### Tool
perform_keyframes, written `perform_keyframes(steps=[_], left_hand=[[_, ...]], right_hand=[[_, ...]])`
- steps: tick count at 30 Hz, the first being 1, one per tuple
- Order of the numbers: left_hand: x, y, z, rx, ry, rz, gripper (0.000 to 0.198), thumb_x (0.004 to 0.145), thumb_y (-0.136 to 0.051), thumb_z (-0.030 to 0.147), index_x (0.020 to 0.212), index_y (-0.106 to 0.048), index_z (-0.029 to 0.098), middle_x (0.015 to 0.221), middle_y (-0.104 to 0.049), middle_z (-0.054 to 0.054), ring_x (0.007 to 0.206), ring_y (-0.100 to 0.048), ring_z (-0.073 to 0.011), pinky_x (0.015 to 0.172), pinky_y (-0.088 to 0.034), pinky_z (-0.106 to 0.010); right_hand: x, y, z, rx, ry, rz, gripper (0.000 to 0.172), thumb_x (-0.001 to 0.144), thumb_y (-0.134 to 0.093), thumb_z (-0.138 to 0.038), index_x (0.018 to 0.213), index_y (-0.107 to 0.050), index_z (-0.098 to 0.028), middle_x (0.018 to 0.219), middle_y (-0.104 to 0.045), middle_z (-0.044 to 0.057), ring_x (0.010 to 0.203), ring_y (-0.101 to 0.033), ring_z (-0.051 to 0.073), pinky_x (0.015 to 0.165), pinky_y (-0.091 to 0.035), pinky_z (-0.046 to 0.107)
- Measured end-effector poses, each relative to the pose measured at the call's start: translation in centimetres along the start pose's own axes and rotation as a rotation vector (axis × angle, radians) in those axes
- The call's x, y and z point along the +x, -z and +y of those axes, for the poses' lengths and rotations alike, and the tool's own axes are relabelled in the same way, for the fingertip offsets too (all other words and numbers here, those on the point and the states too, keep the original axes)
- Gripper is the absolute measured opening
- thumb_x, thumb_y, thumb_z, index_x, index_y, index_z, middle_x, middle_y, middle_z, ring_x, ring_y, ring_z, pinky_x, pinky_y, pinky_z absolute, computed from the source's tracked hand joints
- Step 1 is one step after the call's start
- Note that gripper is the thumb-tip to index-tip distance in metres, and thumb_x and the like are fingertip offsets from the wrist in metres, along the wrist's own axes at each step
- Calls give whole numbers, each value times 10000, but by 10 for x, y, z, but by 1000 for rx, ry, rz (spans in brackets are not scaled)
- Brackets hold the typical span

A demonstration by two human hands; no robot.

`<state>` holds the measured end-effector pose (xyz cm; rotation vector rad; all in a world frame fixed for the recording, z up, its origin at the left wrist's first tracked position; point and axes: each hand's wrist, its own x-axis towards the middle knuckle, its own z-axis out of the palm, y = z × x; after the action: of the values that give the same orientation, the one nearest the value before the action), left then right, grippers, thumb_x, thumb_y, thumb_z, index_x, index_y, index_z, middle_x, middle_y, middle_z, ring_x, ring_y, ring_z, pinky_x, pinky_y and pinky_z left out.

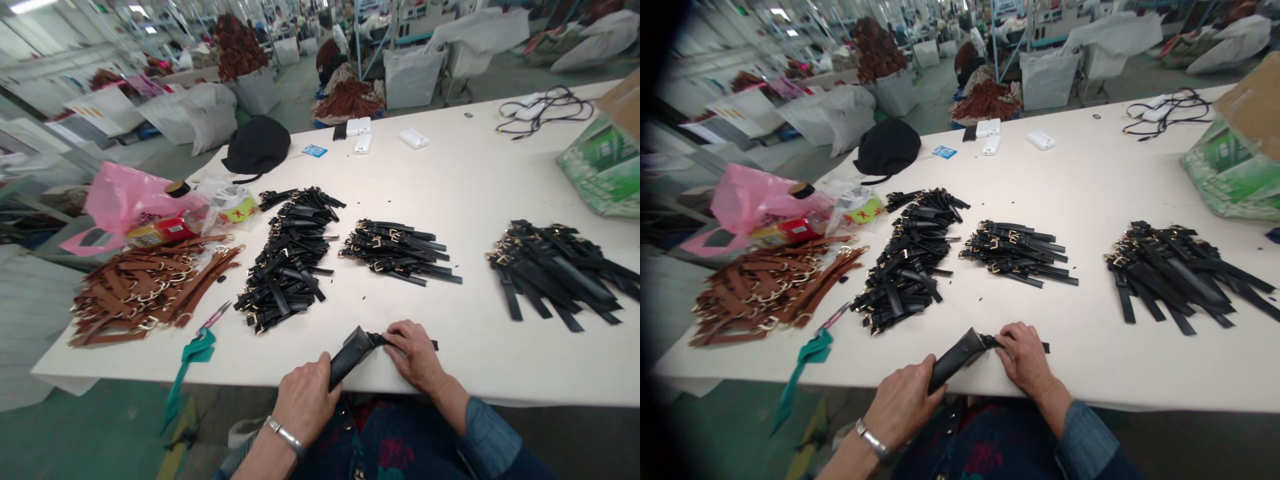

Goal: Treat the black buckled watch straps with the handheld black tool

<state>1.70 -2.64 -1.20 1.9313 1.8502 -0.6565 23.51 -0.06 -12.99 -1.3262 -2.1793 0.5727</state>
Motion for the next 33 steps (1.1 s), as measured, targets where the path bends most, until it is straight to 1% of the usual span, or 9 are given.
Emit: perform_keyframes(steps=[7, 11, 14, 18, 20, 24, 27, 29, 33], left_hand=[[9, 1, -4, -22, -16, 13, 261, 765, -424, 428, 913, -483, 221, 841, -647, -66, 804, -605, -218, 661, -419, -306], [5, -2, -7, -16, -4, 12, 265, 766, -414, 427, 928, -473, 226, 840, -647, -64, 790, -608, -223, 649, -426, -315], [4, 1, -5, 24, -21, 20, 268, 759, -424, 409, 945, -467, 220, 825, -648, -58, 775, -614, -230, 634, -433, -318], [11, 9, -5, 79, -70, 50, 234, 760, -428, 374, 928, -472, 217, 812, -652, -52, 783, -616, -233, 637, -435, -320], [13, 9, -7, 76, -69, 56, 233, 769, -424, 380, 930, -469, 218, 815, -652, -51, 788, -615, -230, 639, -433, -317], [4, 1, -8, 36, -73, 58, 259, 792, -411, 353, 1013, -439, 222, 866, -643, -46, 785, -612, -220, 636, -429, -311], [-5, -8, -5, 49, -111, 20, 310, 773, -451, 307, 1069, -416, 221, 900, -627, -46, 788, -610, -224, 641, -428, -314], [-7, -13, -3, 58, -125, 8, 307, 765, -467, 283, 1061, -417, 218, 893, -615, -43, 797, -606, -219, 643, -425, -305], [-4, -23, 1, 45, -147, 47, 267, 762, -470, 248, 1024, -424, 222, 877, -589, -30, 786, -597, -203, 629, -425, -291]], right_hand=[[1, -3, 2, -70, 12, -12, 188, 834, -485, -195, 966, -618, -209, 908, -583, 63, 859, -485, 202, 716, -373, 346], [0, -6, 5, -2, 43, 22, 191, 826, -496, -189, 974, -616, -202, 891, -579, 69, 845, -487, 203, 723, -395, 356], [1, -6, 8, 80, 67, 32, 179, 814, -509, -185, 951, -623, -201, 866, -570, 71, 822, -490, 200, 716, -417, 357], [4, -4, 10, 126, 42, 14, 185, 802, -515, -165, 945, -624, -208, 862, -560, 67, 826, -490, 200, 718, -431, 359], [5, -3, 10, 136, 34, -2, 191, 805, -508, -160, 950, -622, -210, 864, -557, 67, 830, -490, 201, 719, -435, 358], [6, -1, 11, 150, 34, -21, 192, 812, -505, -165, 957, -622, -212, 865, -553, 67, 837, -492, 200, 730, -435, 359], [6, 1, 12, 166, 42, -28, 210, 822, -489, -160, 981, -613, -221, 880, -549, 65, 847, -490, 197, 734, -433, 358], [6, 2, 13, 186, 55, -33, 232, 830, -464, -146, 995, -607, -226, 882, -549, 66, 847, -489, 195, 728, -435, 356], [7, 4, 13, 219, 65, -38, 264, 826, -437, -114, 995, -607, -226, 886, -547, 68, 848, -483, 195, 724, -438, 357]])
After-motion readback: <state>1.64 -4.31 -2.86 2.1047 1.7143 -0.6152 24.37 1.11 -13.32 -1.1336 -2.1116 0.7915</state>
